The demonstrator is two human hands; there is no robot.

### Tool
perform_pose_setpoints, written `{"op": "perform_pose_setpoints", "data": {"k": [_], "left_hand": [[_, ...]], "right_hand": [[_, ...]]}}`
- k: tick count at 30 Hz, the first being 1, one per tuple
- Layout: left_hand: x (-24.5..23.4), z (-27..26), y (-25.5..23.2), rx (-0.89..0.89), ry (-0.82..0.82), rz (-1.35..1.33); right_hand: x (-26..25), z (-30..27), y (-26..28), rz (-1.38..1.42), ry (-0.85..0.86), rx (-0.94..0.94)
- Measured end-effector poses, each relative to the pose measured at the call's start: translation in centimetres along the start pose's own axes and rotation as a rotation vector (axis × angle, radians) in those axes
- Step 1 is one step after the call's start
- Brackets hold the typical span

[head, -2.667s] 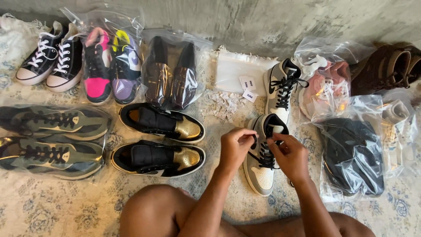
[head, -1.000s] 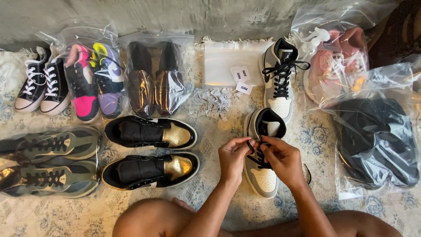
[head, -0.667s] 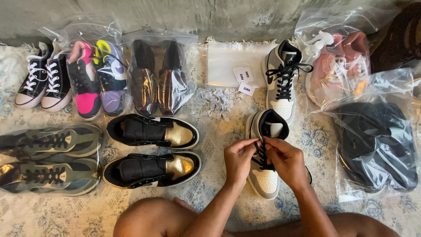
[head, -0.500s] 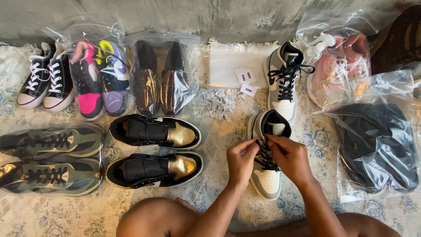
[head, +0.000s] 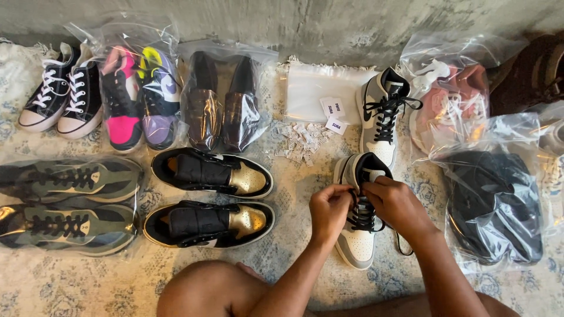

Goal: The person is threading laces through the eyelets of a white and black high-top sneaker while sitting on the floor.

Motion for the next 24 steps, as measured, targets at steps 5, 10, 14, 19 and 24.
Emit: {"op": "perform_pose_setpoints", "data": {"k": [5,10,14,19,24], "left_hand": [[0.8,0.2,-1.6,-0.023,0.055,0.064],[0.9,0.5,-3.1,0.17,0.03,0.337],[0.7,0.0,-5.0,0.319,-0.005,0.449],[0.1,-0.7,-6.5,0.338,-0.064,0.474],[-0.1,0.2,-5.4,0.195,-0.027,0.445]], "right_hand": [[0.9,0.7,0.2,-0.192,0.056,-0.044],[1.5,0.7,-1.7,-0.306,0.067,-0.067],[1.3,1.2,-1.2,-0.342,0.109,-0.081],[0.8,1.5,-3.3,-0.472,0.139,-0.069],[-2.2,-0.4,-3.6,-0.537,0.11,0.014]]}}
Point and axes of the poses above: each hand's wrist, its own z-axis towards the middle knuckle, its own x-axis out of the palm, y = z × x, the point moved 8 cm from there along z, towards the middle knuckle, and after that the axes turned 15 degrees about y, right-handed, at the moved point
